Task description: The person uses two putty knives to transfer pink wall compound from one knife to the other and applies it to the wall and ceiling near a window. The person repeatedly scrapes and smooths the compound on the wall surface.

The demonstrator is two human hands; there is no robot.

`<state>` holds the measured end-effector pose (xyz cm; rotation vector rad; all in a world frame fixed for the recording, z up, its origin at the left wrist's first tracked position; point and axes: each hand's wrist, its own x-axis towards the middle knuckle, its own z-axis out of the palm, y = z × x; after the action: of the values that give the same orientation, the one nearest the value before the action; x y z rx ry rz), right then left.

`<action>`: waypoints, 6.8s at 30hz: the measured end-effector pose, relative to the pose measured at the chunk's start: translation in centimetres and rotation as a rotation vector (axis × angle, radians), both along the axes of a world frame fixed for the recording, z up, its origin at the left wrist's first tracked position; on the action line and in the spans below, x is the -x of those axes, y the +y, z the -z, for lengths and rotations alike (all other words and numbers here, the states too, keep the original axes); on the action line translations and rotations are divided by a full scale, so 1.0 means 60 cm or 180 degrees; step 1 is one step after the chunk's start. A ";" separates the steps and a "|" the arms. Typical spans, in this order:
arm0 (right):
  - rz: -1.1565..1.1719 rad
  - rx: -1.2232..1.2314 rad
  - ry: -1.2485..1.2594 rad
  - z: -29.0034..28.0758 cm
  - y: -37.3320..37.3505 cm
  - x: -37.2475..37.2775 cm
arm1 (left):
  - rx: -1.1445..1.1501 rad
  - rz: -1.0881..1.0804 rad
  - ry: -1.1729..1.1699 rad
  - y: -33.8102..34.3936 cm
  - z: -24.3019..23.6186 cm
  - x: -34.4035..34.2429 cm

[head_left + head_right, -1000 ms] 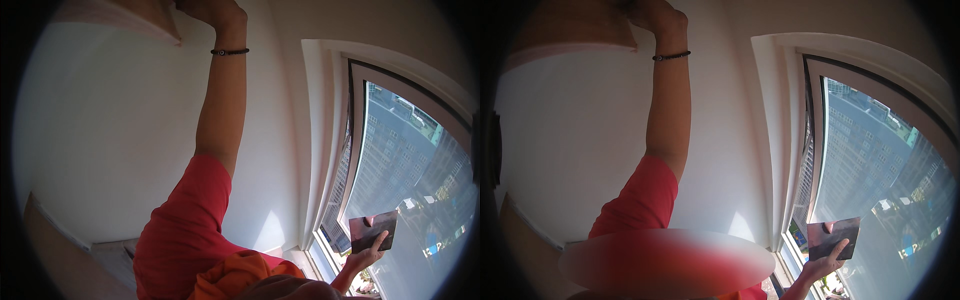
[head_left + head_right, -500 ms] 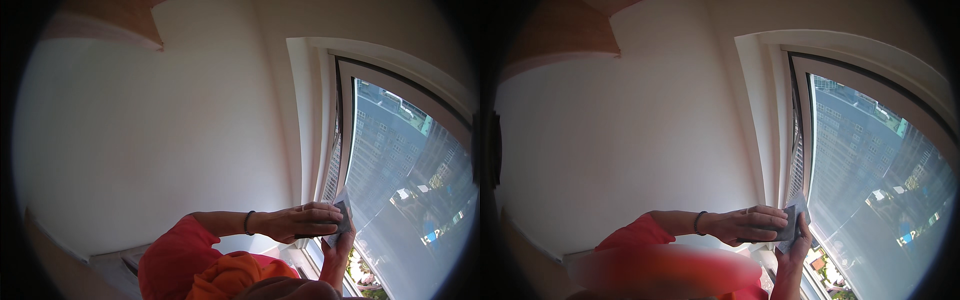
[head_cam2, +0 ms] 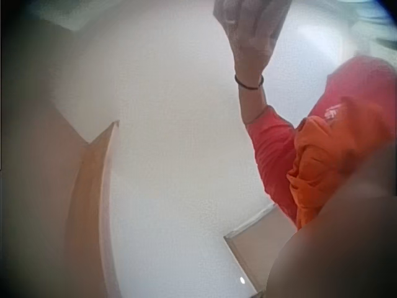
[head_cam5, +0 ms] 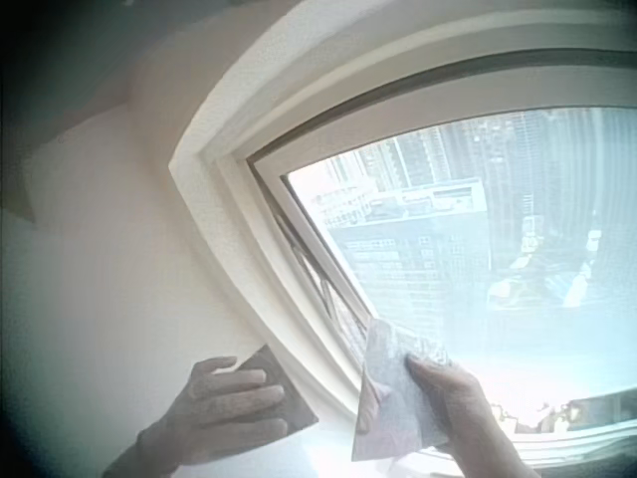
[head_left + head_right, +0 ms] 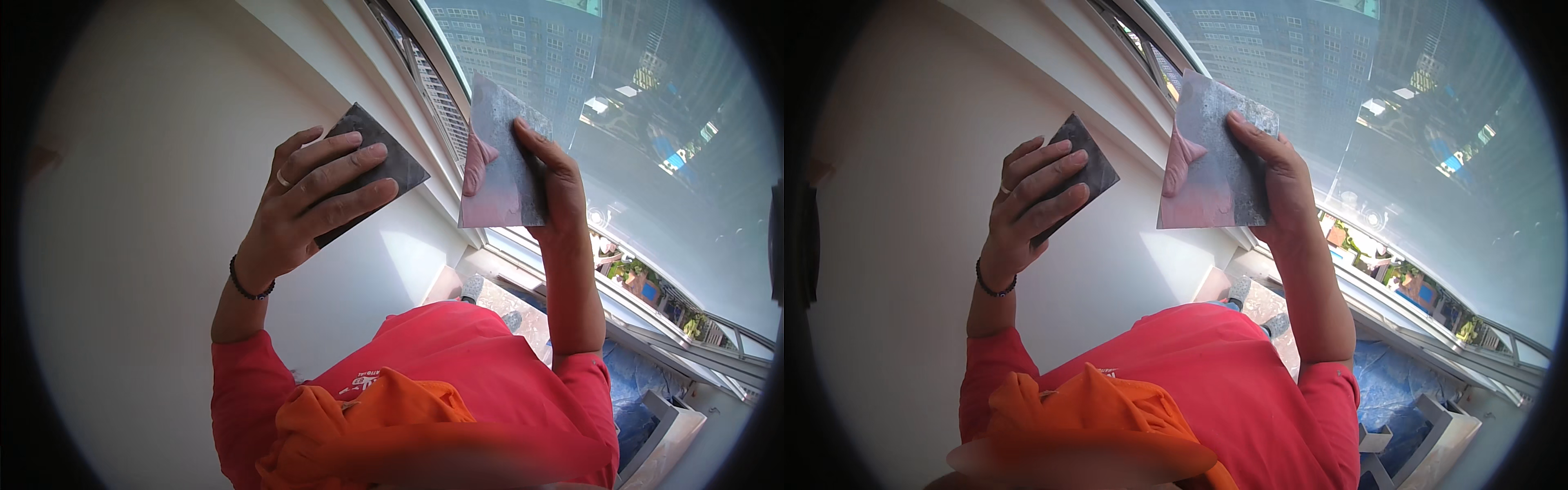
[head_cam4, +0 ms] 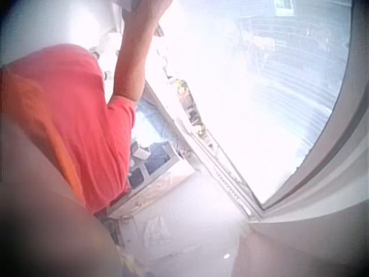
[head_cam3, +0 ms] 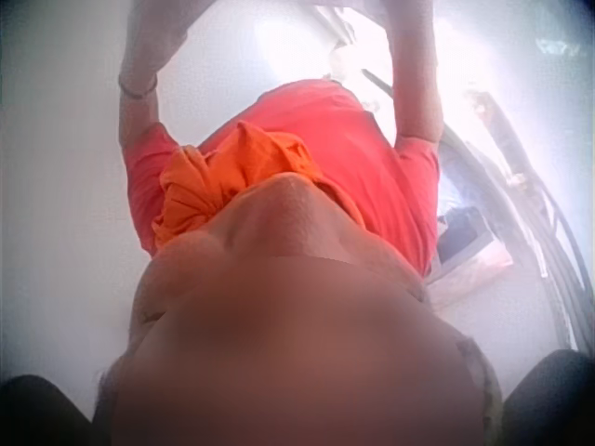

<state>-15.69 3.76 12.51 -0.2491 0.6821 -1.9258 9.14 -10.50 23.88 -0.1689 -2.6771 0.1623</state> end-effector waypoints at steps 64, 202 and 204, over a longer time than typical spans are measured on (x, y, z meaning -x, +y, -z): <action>0.0595 -0.0262 0.0067 0.033 0.035 -0.009 | -0.2917 0.1400 0.4760 -0.260 -0.455 0.170; 0.0409 0.0154 -0.0570 -0.027 0.070 -0.087 | -0.1525 0.1387 0.0891 0.097 0.122 0.078; 0.0446 0.0275 -0.0582 -0.025 0.071 -0.084 | -0.1284 0.1283 0.0794 0.080 0.129 0.077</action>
<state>-10.62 8.04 14.03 -0.0786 0.5070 -2.0846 4.51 -5.68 16.15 -0.5132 -2.3126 -0.4485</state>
